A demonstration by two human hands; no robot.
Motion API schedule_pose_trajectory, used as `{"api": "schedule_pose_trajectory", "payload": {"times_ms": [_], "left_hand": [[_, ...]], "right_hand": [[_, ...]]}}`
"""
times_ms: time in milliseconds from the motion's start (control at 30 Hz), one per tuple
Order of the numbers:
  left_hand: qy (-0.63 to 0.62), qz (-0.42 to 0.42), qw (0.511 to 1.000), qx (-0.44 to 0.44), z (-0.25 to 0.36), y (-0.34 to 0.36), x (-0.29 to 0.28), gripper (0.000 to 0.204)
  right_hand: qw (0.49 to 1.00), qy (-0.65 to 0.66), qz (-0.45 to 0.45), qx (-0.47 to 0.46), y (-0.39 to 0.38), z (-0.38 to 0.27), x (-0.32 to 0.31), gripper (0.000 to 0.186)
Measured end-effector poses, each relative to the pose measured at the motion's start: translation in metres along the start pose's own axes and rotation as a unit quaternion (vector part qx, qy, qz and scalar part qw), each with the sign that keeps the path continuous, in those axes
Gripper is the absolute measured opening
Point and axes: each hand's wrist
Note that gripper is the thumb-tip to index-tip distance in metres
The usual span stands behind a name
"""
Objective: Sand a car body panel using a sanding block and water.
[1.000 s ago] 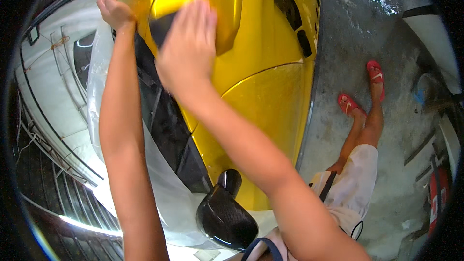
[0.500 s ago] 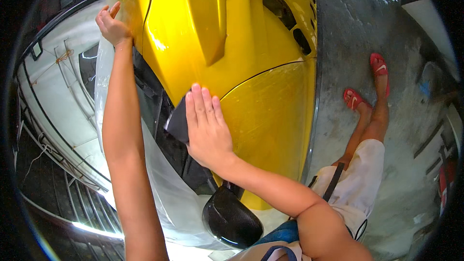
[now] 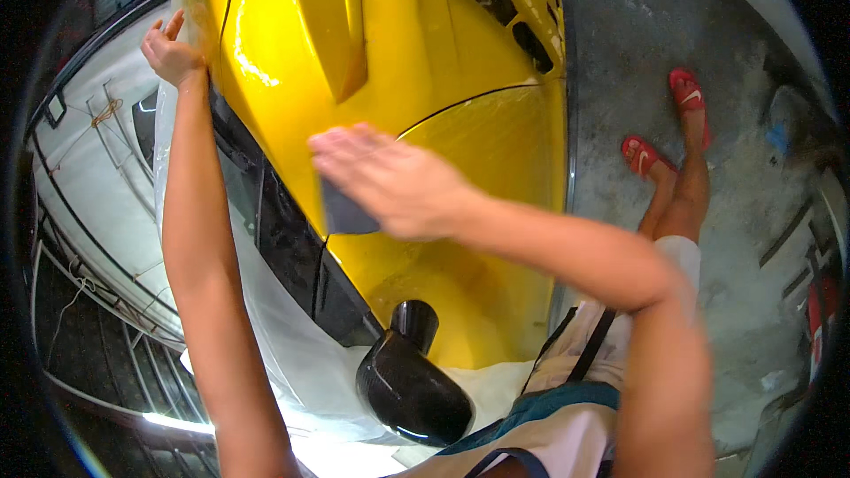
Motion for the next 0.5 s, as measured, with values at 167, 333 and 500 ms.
{"api": "schedule_pose_trajectory", "payload": {"times_ms": [167, 333, 500], "left_hand": [[0.002, 0.024, 1.0, 0.018, 0.008, -0.003, 0.005, 0.04], [-0.019, 0.006, 0.999, 0.032, 0.002, -0.003, -0.002, 0.04], [-0.056, 0.024, 0.998, 0.012, -0.005, 0.003, 0.0, 0.039]], "right_hand": [[0.996, 0.021, -0.078, -0.043, -0.02, 0.048, -0.032, 0.067], [0.99, 0.002, -0.091, -0.109, -0.013, 0.075, -0.028, 0.067], [0.99, 0.022, -0.078, -0.117, 0.015, 0.066, -0.027, 0.07]]}}
Point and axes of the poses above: each hand's wrist, its own y-axis towards the middle knuckle, its own x-axis out of the palm, z = x × y, and after that the axes turned 5 degrees about z, right-handed
